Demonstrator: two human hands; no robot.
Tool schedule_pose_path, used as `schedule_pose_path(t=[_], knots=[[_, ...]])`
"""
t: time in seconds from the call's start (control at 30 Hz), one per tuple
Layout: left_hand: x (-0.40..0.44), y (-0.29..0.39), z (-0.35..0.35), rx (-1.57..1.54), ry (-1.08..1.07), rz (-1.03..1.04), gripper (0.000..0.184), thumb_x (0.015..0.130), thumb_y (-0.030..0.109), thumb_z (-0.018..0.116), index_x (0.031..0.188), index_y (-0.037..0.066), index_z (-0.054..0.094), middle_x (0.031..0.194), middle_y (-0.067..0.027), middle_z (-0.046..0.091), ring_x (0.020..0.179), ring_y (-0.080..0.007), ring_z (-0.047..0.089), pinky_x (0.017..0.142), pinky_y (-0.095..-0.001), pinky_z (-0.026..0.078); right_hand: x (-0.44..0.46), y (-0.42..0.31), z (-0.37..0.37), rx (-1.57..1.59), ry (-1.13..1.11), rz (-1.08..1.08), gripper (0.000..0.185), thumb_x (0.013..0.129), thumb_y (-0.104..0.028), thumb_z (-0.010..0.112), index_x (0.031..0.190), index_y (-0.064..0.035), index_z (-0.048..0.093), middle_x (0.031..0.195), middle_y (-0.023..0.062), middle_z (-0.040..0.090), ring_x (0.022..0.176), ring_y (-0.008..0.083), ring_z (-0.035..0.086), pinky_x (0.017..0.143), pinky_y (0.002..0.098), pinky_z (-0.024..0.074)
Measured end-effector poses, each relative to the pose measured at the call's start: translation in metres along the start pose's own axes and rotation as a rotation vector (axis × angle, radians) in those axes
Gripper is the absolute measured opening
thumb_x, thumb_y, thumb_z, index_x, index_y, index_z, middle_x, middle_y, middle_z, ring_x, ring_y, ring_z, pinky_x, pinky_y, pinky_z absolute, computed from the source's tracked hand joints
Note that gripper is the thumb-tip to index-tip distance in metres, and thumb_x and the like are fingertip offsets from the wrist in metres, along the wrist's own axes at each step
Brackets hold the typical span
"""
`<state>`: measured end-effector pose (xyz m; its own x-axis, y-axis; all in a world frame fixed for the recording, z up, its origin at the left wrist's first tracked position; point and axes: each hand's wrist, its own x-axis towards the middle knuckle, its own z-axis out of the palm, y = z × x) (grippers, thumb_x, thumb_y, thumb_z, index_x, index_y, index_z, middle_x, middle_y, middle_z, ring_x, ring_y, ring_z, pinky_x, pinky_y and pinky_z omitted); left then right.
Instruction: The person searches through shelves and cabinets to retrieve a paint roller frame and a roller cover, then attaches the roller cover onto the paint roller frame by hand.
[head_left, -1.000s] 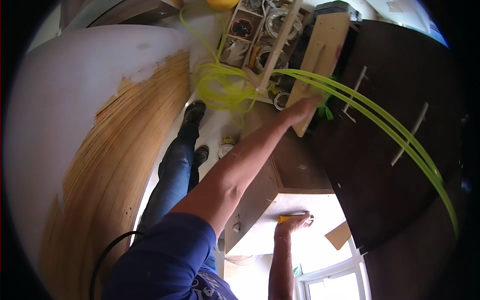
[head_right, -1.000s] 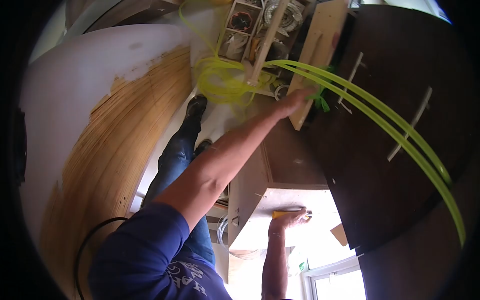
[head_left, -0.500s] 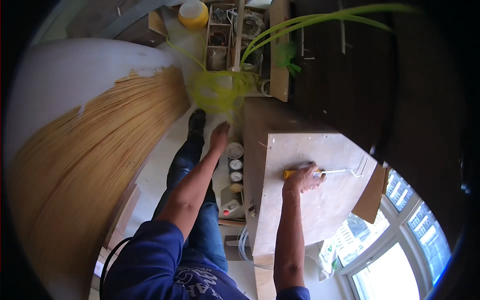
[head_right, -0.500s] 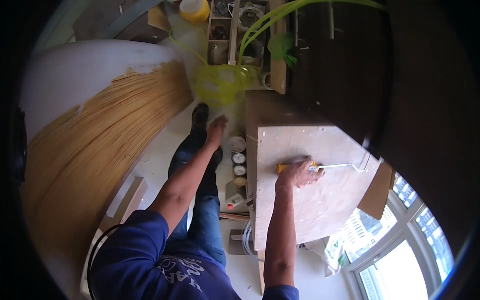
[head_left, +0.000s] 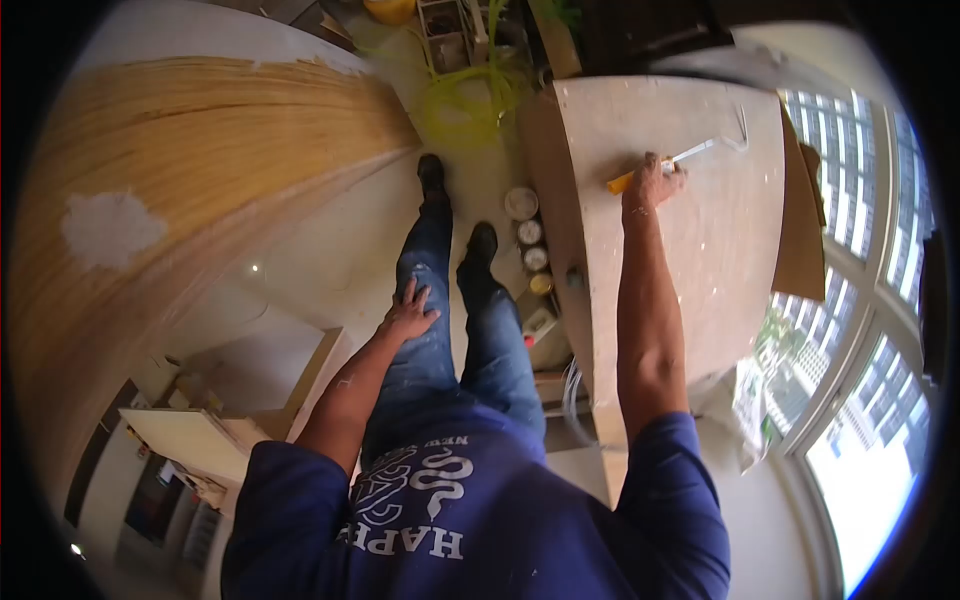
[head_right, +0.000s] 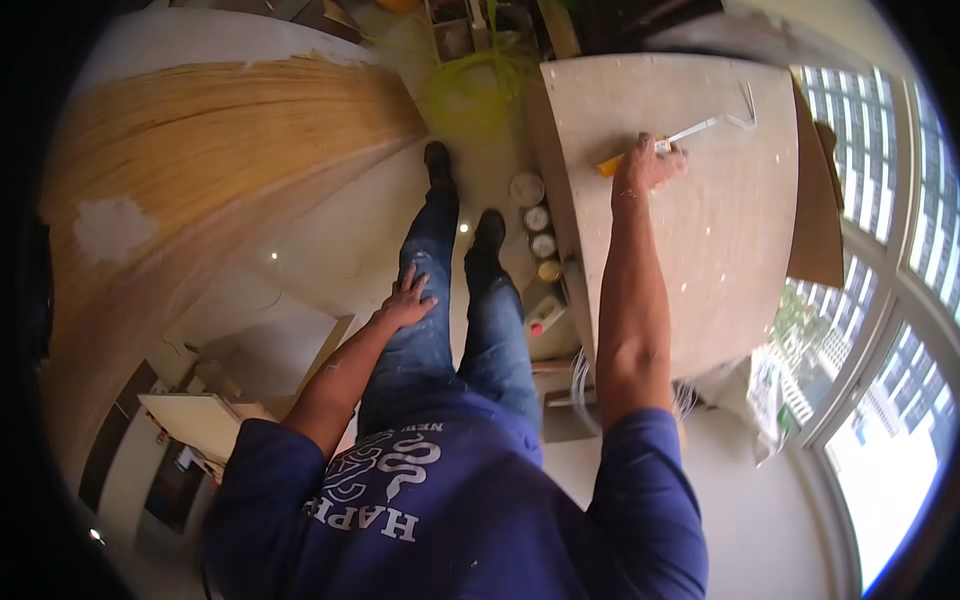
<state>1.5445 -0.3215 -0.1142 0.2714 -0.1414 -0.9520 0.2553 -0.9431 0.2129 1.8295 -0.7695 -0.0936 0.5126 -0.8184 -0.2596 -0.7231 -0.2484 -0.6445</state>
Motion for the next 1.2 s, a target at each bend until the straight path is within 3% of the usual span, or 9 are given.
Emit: schedule_pose_path(t=[0.07, 0.17, 0.37, 0.5, 0.63, 0.7, 0.87, 1.03, 1.2], knots=[[-0.015, -0.004, -0.004, 0.007, 0.032, 0.031, 0.094, 0.085, 0.065, 0.06, 0.159, 0.024, 0.02, 0.167, -0.0136, -0.002, 0.148, -0.051, 0.011, 0.119, -0.0557, 0.023, -0.028, -0.001, -0.035, 0.37, -0.101, -0.091, 0.068, 0.088, -0.036, 0.07, 0.136, 0.0049, 0.044, 0.119, 0.0177, 0.056, 0.107, 0.0269, 0.055, 0.09, 0.0371, 0.0451], [-0.047, 0.0, -0.023, 0.045, 0.008, 0.048, 0.096, 0.084, 0.066, 0.061, 0.16, 0.024, 0.018, 0.167, -0.0142, -0.005, 0.148, -0.0516, 0.009, 0.119, -0.056, 0.023, -0.08, 0.037, -0.088, 0.277, -0.04, -0.344, 0.045, 0.089, -0.019, 0.07, 0.122, 0.0054, 0.051, 0.092, 0.0067, 0.055, 0.079, 0.0167, 0.052, 0.072, 0.0314, 0.0455], [-0.059, -0.034, -0.052, 0.089, -0.221, 0.187, 0.081, 0.084, 0.062, 0.064, 0.147, 0.014, 0.048, 0.155, -0.0205, 0.036, 0.141, -0.0384, 0.04, 0.117, -0.0417, 0.032, -0.219, 0.15, -0.158, 0.33, -0.065, -0.086, 0.033, 0.096, -0.013, 0.062, 0.126, -0.0038, 0.052, 0.094, 0.0095, 0.061, 0.066, 0.0136, 0.061, 0.056, 0.0295, 0.0504], [-0.05, -0.069, -0.056, 0.149, -0.377, 0.296, 0.073, 0.089, 0.059, 0.062, 0.141, 0.008, 0.055, 0.143, -0.0207, 0.054, 0.137, -0.0323, 0.048, 0.115, -0.0362, 0.034, -0.318, 0.182, -0.195, -0.079, -0.042, -0.034, 0.033, 0.093, -0.019, 0.066, 0.12, -0.0071, 0.052, 0.088, 0.0183, 0.066, 0.074, 0.0302, 0.066, 0.07, 0.0418, 0.0524], [-0.101, -0.05, -0.096, -0.002, -0.403, 0.145, 0.07, 0.092, 0.05, 0.064, 0.144, 0.004, 0.051, 0.142, -0.0174, 0.056, 0.13, -0.0286, 0.053, 0.102, -0.0353, 0.046, -0.403, 0.188, -0.198, -0.008, -0.005, 0.292, 0.036, 0.093, -0.025, 0.065, 0.122, -0.0084, 0.051, 0.093, 0.0241, 0.068, 0.085, 0.0441, 0.067, 0.074, 0.0525, 0.0504], [-0.11, -0.05, -0.114, 0.094, -0.39, 0.114, 0.07, 0.093, 0.047, 0.064, 0.145, 0.003, 0.049, 0.141, -0.0173, 0.057, 0.128, -0.0283, 0.054, 0.099, -0.036, 0.048, -0.444, 0.199, -0.194, -0.068, 0.108, 0.213, 0.035, 0.094, -0.023, 0.065, 0.121, -0.0072, 0.049, 0.077, 0.0174, 0.066, 0.059, 0.0278, 0.068, 0.059, 0.0421, 0.0532], [-0.112, -0.065, -0.147, 0.304, -0.388, 0.143, 0.068, 0.094, 0.042, 0.062, 0.144, 0.0, 0.048, 0.139, -0.0207, 0.058, 0.126, -0.0296, 0.057, 0.102, -0.0364, 0.047, -0.555, 0.229, -0.207, -0.032, 0.183, 0.348, 0.037, 0.091, -0.03, 0.068, 0.112, -0.0039, 0.052, 0.083, 0.0238, 0.067, 0.08, 0.0458, 0.065, 0.072, 0.0504, 0.0508], [-0.106, -0.041, -0.175, 0.57, -0.232, 0.474, 0.06, 0.094, 0.033, 0.062, 0.14, -0.003, 0.051, 0.134, -0.0242, 0.06, 0.124, -0.032, 0.059, 0.106, -0.0361, 0.044, -0.665, 0.225, -0.23, -0.032, 0.049, 0.466, 0.037, 0.091, -0.035, 0.066, 0.109, -0.0054, 0.052, 0.088, 0.0236, 0.068, 0.085, 0.0469, 0.065, 0.075, 0.0527, 0.0505], [-0.135, 0.032, -0.157, 0.319, -0.192, 0.702, 0.05, 0.099, 0.027, 0.057, 0.138, -0.004, 0.053, 0.127, -0.019, 0.065, 0.119, -0.0278, 0.061, 0.103, -0.0354, 0.046, -0.703, 0.221, -0.233, -0.041, -0.015, 0.291, 0.033, 0.089, -0.033, 0.064, 0.113, -0.0117, 0.055, 0.089, 0.0202, 0.069, 0.085, 0.0419, 0.067, 0.075, 0.0516, 0.0523]])
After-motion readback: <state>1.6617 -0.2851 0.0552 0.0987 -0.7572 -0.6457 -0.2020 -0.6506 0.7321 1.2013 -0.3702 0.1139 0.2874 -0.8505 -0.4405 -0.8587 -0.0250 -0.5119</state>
